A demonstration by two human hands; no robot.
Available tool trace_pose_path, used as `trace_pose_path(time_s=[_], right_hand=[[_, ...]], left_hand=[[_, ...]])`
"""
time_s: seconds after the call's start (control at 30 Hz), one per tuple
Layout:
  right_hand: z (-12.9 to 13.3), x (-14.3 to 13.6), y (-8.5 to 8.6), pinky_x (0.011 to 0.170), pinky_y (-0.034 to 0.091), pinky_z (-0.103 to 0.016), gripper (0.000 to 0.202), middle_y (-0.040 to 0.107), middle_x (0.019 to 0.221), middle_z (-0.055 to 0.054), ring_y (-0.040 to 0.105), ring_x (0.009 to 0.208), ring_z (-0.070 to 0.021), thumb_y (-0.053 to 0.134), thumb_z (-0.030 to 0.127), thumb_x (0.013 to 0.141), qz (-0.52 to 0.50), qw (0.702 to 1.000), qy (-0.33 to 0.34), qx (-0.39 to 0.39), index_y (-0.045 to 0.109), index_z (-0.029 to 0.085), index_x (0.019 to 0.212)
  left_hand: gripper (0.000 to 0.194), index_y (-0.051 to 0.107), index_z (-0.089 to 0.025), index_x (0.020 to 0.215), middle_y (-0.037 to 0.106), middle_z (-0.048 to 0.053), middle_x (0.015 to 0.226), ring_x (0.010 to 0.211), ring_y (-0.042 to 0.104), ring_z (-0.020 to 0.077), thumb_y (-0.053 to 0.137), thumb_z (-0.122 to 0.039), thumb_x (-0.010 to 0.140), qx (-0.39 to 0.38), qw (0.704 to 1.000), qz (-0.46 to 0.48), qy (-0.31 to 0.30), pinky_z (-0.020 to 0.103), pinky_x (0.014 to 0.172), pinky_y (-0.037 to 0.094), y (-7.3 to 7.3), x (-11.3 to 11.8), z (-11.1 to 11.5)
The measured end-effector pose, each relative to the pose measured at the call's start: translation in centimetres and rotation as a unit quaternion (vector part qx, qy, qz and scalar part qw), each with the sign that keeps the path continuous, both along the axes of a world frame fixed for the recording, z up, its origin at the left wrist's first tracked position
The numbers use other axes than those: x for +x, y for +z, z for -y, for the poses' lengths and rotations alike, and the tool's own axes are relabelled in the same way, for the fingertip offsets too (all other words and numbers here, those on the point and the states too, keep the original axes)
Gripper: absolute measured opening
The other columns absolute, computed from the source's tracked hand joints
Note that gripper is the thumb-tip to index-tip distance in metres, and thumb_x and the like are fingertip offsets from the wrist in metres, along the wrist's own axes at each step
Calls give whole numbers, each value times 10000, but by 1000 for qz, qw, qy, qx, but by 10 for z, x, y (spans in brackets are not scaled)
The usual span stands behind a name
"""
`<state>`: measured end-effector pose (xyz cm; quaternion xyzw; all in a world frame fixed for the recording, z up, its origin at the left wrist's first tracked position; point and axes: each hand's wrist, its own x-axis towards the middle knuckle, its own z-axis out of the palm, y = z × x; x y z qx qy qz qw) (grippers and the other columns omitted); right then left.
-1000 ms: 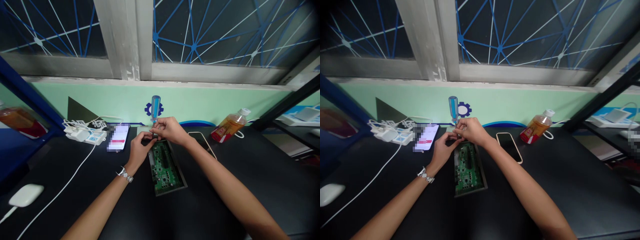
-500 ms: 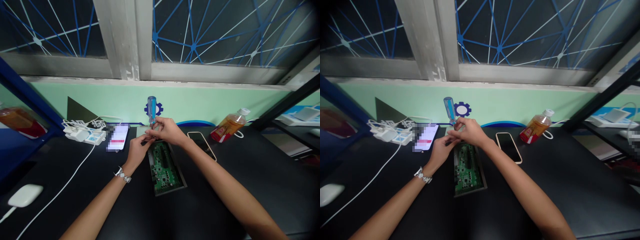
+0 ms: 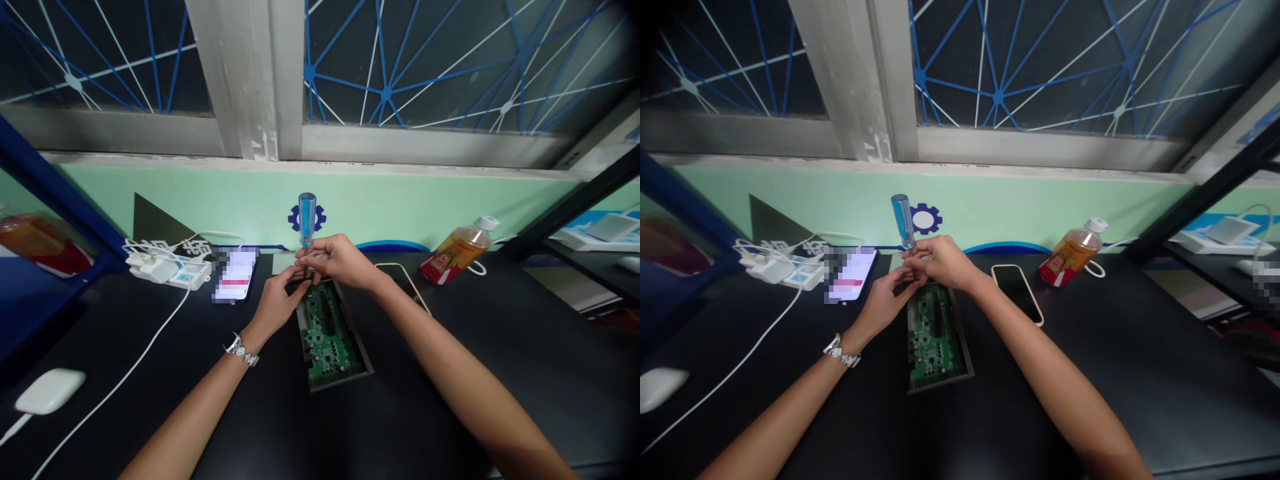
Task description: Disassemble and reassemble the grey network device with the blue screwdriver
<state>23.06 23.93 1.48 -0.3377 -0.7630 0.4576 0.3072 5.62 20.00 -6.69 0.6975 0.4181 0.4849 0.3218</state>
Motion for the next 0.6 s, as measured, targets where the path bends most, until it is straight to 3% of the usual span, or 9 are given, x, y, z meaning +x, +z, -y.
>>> trace_pose_path(time_s=[0.2,0.4,0.6], right_hand=[[2,-8,-4,552,491,-279,156,721,742,-29,651,563,-136,698,326,839,47,989,-104,96,678,176,802],[2,-15,-12,559,418,-263,263,698,681,-2,622,618,-144,758,383,801,63,962,-181,194,606,199,689],[2,-21,-21,565,393,-269,320,678,645,9,598,599,-144,760,442,795,69,943,-234,224,581,207,673]], left_hand=[[208,658,-196,943,751,52,932,888,719,212,762,-329,821,16,994,2,112,342,826,562,-9,5,0],[240,653,-194,866,743,43,872,818,706,204,801,-363,780,43,987,-26,150,321,764,546,-8,10,-1],[149,662,-190,816,732,22,798,745,689,183,776,-286,805,68,984,-31,164,285,705,532,-6,12,-1]])
